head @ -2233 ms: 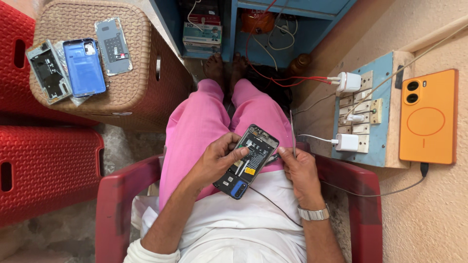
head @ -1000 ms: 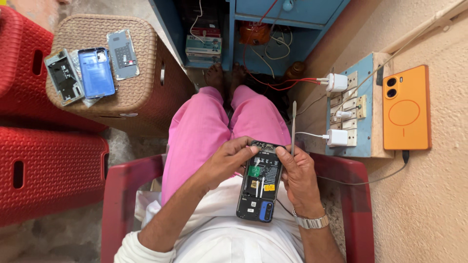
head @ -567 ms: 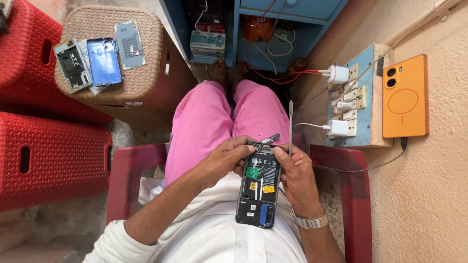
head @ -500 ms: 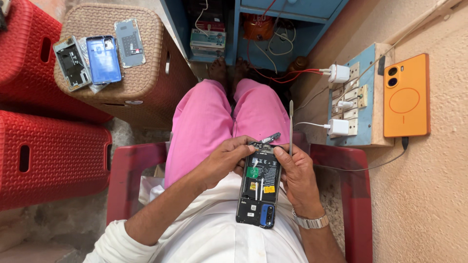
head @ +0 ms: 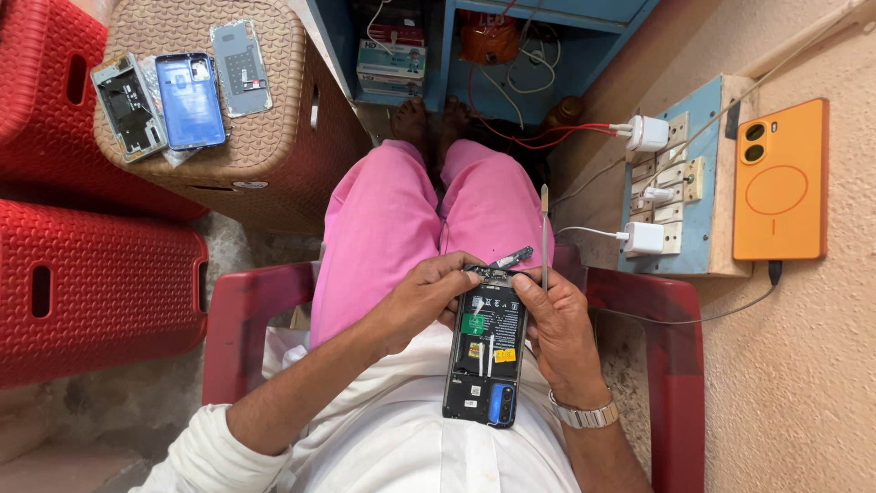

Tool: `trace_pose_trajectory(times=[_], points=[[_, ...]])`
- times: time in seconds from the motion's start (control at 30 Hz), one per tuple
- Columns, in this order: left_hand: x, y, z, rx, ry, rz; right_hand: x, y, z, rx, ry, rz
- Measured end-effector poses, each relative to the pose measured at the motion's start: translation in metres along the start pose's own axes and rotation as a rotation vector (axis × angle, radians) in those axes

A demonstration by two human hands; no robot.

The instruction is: The person removes the back cover of a smartphone, uses a screwdriver to loosen screws on the internal components, and then uses a metal spudger to disconnect a ribbon cable. The person then places the back cover on a nearby stool.

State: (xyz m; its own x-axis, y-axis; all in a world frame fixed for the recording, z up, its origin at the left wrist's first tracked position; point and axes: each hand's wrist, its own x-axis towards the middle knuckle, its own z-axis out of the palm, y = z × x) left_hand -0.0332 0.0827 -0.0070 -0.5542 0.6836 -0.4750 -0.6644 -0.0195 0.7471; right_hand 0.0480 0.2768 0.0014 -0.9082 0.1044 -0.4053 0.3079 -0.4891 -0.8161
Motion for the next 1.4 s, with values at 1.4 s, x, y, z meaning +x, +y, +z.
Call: trace_pose_trajectory(times=[1.4], points=[[-0.002,0.011,0.000,0.143,0.030,0.142,-0.005,-0.007,0.013,-0.058,-0.036,-0.104]])
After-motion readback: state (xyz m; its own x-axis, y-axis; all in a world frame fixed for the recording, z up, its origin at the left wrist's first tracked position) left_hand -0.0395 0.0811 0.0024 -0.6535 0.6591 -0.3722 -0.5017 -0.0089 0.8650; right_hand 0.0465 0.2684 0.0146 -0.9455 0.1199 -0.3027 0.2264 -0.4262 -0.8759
